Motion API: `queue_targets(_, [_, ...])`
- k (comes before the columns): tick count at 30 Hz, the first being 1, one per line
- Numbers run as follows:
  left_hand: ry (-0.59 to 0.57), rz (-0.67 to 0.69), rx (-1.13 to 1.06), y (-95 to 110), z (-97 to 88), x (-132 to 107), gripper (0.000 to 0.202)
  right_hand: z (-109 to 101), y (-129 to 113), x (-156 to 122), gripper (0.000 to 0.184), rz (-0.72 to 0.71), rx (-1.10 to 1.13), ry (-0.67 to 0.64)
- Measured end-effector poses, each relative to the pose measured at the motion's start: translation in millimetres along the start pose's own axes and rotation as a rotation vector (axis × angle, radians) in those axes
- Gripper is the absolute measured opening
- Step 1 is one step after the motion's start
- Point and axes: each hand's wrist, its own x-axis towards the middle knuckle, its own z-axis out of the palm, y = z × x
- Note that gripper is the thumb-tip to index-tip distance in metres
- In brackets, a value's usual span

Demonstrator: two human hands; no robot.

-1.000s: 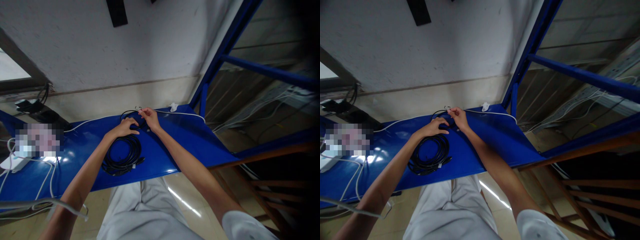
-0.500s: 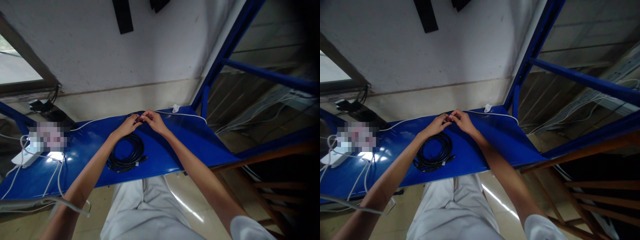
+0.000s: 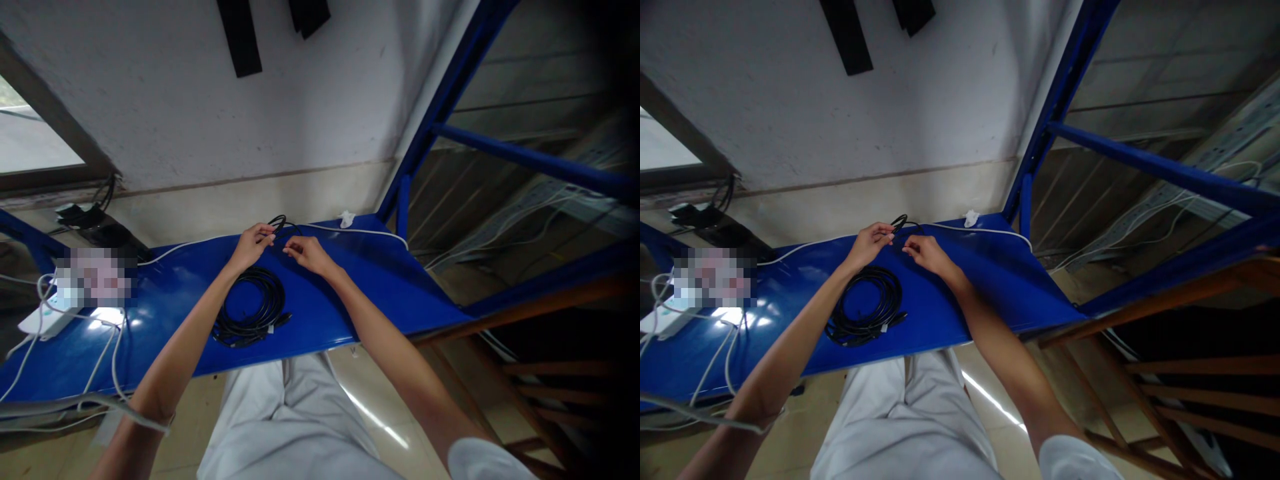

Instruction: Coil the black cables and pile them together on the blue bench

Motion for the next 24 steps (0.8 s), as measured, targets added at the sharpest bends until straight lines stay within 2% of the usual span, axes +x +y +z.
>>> queue_targets(3, [-0.035,-0.031,-0.026,5,2.5,1,0.037,6,2,0,0.024,0.052,0.082,0.036])
queue_targets(8, [-0.069,-0.075,-0.040,10,1.5,3,0.033,20,6,3,0.033,0.149,0.358,0.126])
queue_targets(12, [-0.074,-0.102,-0.022,11,-2.9,3,0.025,21,5,6,0.040,0.181,0.520,0.147])
queue_targets(17, [-0.078,-0.116,-0.022,8,-3.7,2,0.026,16,1,7,0.040,0.199,0.541,0.194])
queue_targets(24, [-0.017,-0.119,-0.054,3,-5.6,0,0.035,12,-7,5,0.042,0.197,0.561,0.124])
